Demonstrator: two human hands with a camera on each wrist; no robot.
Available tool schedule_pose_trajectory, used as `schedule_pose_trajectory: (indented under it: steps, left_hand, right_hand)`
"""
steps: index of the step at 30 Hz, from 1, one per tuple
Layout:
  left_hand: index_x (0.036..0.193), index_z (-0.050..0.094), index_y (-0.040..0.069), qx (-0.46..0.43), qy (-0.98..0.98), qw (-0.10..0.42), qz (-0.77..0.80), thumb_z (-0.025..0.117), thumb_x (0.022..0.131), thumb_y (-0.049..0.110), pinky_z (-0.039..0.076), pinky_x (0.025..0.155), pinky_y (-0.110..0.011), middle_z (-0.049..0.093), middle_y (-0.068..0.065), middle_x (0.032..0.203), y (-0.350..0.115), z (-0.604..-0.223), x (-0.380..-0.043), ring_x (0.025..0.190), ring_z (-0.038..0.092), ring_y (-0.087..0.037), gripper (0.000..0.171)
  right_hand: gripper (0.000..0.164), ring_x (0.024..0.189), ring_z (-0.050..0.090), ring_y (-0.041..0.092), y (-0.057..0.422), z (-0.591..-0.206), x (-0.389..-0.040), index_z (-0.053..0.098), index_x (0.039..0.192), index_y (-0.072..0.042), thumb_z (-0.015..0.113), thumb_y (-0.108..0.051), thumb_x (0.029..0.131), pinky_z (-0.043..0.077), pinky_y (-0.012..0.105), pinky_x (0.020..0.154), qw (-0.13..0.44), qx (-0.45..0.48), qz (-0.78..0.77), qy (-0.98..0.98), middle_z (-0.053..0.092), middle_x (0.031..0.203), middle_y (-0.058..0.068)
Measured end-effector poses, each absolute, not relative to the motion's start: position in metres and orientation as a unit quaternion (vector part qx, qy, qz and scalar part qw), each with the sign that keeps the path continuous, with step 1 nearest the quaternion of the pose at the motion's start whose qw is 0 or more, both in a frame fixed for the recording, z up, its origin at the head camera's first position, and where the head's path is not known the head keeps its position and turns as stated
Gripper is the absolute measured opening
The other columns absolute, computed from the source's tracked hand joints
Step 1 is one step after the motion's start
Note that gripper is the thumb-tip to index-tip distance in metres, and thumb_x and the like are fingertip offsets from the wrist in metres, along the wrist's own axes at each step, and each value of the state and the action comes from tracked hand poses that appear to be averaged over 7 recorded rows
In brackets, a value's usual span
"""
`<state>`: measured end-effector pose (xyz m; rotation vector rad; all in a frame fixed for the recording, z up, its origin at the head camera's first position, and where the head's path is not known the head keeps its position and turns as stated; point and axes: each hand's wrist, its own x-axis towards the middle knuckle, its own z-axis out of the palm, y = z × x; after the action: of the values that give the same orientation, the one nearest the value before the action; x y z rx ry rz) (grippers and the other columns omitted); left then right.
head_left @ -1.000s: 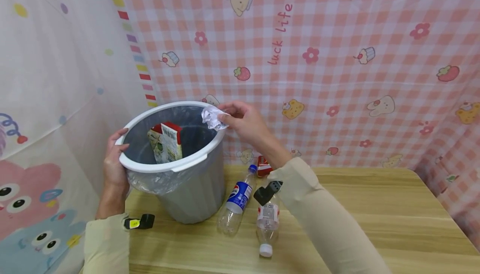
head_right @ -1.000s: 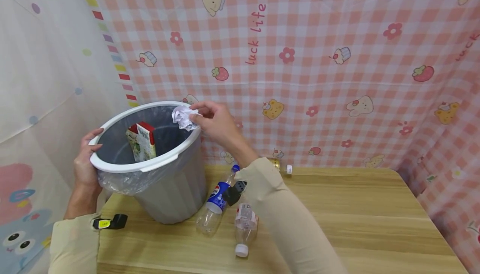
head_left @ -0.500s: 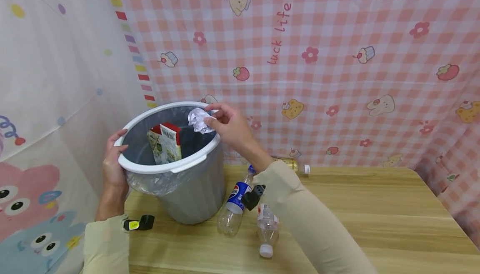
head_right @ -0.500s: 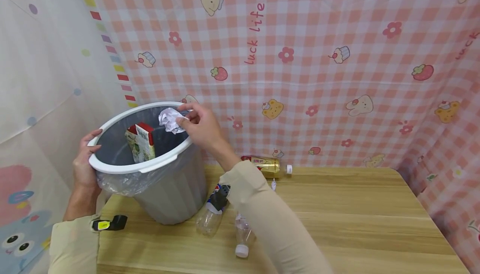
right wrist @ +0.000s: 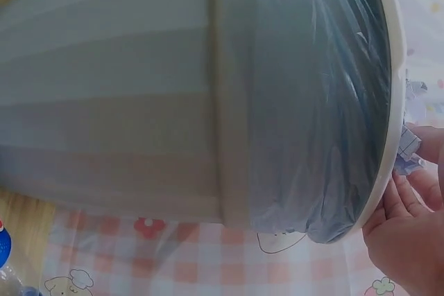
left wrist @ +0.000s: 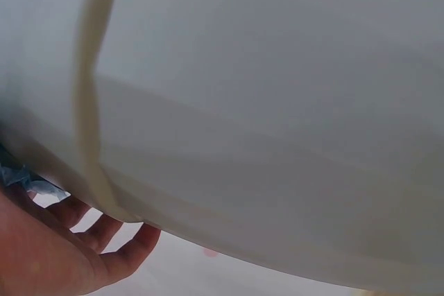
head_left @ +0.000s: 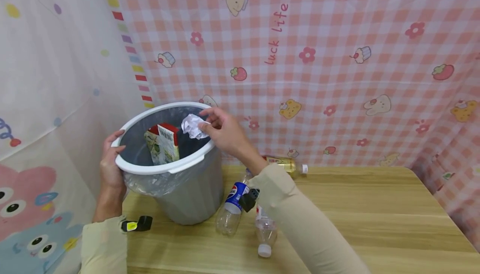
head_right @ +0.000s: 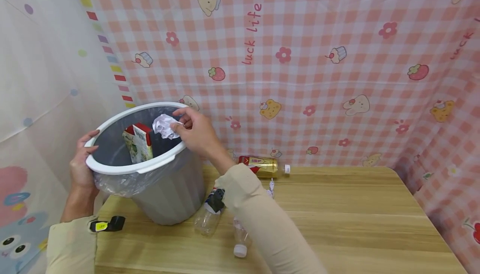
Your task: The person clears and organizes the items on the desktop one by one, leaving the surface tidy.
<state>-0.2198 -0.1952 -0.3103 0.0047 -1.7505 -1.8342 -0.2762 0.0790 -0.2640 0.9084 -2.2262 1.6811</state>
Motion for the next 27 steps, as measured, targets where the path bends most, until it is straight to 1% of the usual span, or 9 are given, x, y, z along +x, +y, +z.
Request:
schedule_pose_trajectory:
  steps: [7,13,20,27]
  left_hand:
    - [0.142,0.044,0.021,-0.001,-0.652,0.302,-0.695,0.029,0.101,0.018,0.036,0.098,-0.025,0.037,0.000,0.145,-0.1978,-0.3106,-0.2182,0.128,0.037,-0.018,0.044]
    - [0.143,0.043,0.020,-0.005,-0.648,0.301,-0.700,0.029,0.101,0.018,0.037,0.096,-0.024,0.037,0.000,0.144,-0.1979,-0.3108,-0.2188,0.128,0.038,-0.018,0.044]
    - [0.141,0.043,0.020,-0.006,-0.647,0.303,-0.700,0.028,0.100,0.017,0.037,0.098,-0.026,0.038,-0.001,0.143,-0.1969,-0.3119,-0.2198,0.127,0.038,-0.017,0.044]
    - [0.141,0.044,0.020,-0.007,-0.644,0.304,-0.702,0.029,0.101,0.017,0.038,0.095,-0.025,0.039,0.000,0.142,-0.1953,-0.3111,-0.2208,0.124,0.040,-0.016,0.043]
  right_hand:
    - [0.032,0.092,0.058,0.017,0.0753,-0.2635,-0.2728,0.060,0.128,-0.011,0.063,-0.021,0.098,0.048,0.024,0.077,0.106,0.312,0.549,-0.768,0.061,0.104,0.005]
    - [0.032,0.092,0.058,0.017,0.0754,-0.2644,-0.2720,0.060,0.128,-0.011,0.063,-0.021,0.098,0.049,0.024,0.078,0.111,0.309,0.547,-0.770,0.061,0.104,0.004]
    - [0.032,0.093,0.058,0.017,0.0759,-0.2656,-0.2722,0.061,0.127,-0.009,0.063,-0.020,0.097,0.048,0.025,0.079,0.117,0.313,0.550,-0.766,0.062,0.103,0.005]
    - [0.032,0.093,0.058,0.018,0.0779,-0.2660,-0.2723,0.061,0.128,-0.008,0.063,-0.019,0.097,0.049,0.025,0.079,0.117,0.312,0.556,-0.761,0.061,0.103,0.006]
